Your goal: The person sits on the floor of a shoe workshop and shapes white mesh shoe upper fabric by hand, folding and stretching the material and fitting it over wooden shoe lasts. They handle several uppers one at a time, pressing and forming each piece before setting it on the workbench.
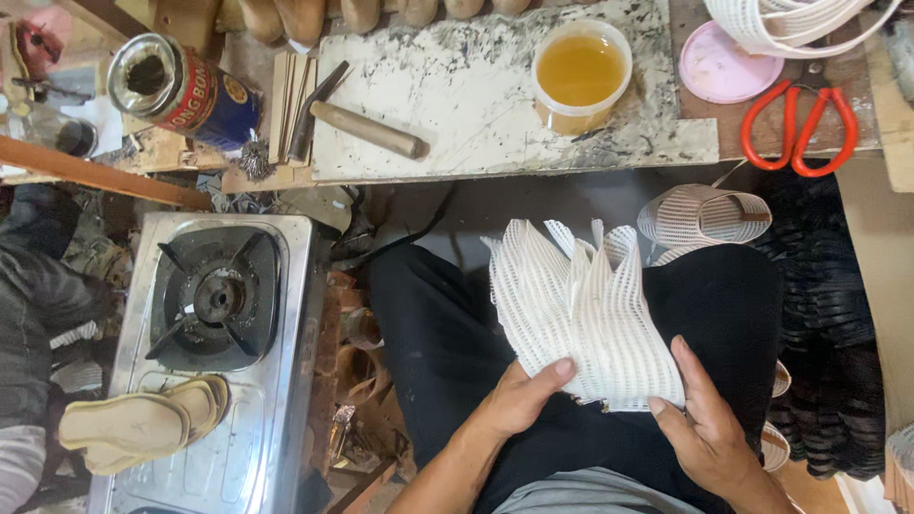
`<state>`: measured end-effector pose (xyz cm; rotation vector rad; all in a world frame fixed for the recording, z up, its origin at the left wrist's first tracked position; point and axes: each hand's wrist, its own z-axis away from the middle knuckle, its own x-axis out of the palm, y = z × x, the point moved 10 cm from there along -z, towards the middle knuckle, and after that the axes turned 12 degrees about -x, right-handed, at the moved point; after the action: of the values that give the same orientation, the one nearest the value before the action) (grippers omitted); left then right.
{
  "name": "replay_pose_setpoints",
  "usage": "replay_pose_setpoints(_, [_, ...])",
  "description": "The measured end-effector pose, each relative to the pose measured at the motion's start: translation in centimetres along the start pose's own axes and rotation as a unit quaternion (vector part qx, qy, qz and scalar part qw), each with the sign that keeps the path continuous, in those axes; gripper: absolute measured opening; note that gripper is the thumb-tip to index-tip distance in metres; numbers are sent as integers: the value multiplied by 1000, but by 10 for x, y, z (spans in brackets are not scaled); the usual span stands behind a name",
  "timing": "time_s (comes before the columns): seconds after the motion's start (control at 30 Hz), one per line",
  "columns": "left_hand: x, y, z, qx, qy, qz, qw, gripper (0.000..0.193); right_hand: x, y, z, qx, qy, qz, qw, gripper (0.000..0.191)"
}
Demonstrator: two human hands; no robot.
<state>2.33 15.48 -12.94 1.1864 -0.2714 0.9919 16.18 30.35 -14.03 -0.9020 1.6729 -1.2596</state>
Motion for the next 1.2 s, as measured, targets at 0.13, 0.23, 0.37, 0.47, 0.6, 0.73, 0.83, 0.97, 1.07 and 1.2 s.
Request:
replay_pose_setpoints(0.13, [-7, -1, 5, 7, 39, -100, 994, 51, 0, 7, -1, 32, 2, -2, 999, 78])
replay_pose_setpoints(0.23, [-10, 1, 9, 30, 49, -127, 990, 48, 2, 6, -2, 32, 20, -21, 999, 78])
replay_pose_setpoints(0.37, [-19, -4, 7, 19, 54, -44, 997, 48, 3, 7, -1, 50, 64, -46, 996, 79])
replay_pose_setpoints(0.47, [-20, -4, 8, 37, 37, 14, 999, 50, 1, 3, -2, 42, 73, -16, 996, 77])
replay_pose_setpoints(0.6, [-17, -5, 7, 24, 2, 132, 991, 55, -1, 6, -3, 56, 127, -131, 982, 82])
replay_pose_setpoints(0.73, [-10, 2, 6, 30, -13, 158, 987, 59, 2, 6, -4, 58, 126, -147, 979, 80])
replay_pose_setpoints(0.83, [-8, 8, 3, 37, 3, 161, 986, 62, 4, 6, -4, 57, 118, -115, 985, 78])
replay_pose_setpoints(0.97, [-11, 12, 2, 35, 30, 173, 984, 67, 7, -5, -7, 22, 104, -76, 991, 74])
replay_pose_setpoints(1.07, [-15, 15, 2, 53, 44, 132, 989, 73, 1, -24, -10, -6, 51, 231, 972, 65])
replay_pose_setpoints(1.2, [-22, 9, -3, 47, 83, 65, 993, 69, 8, -54, -20, -108, 31, 273, 955, 62])
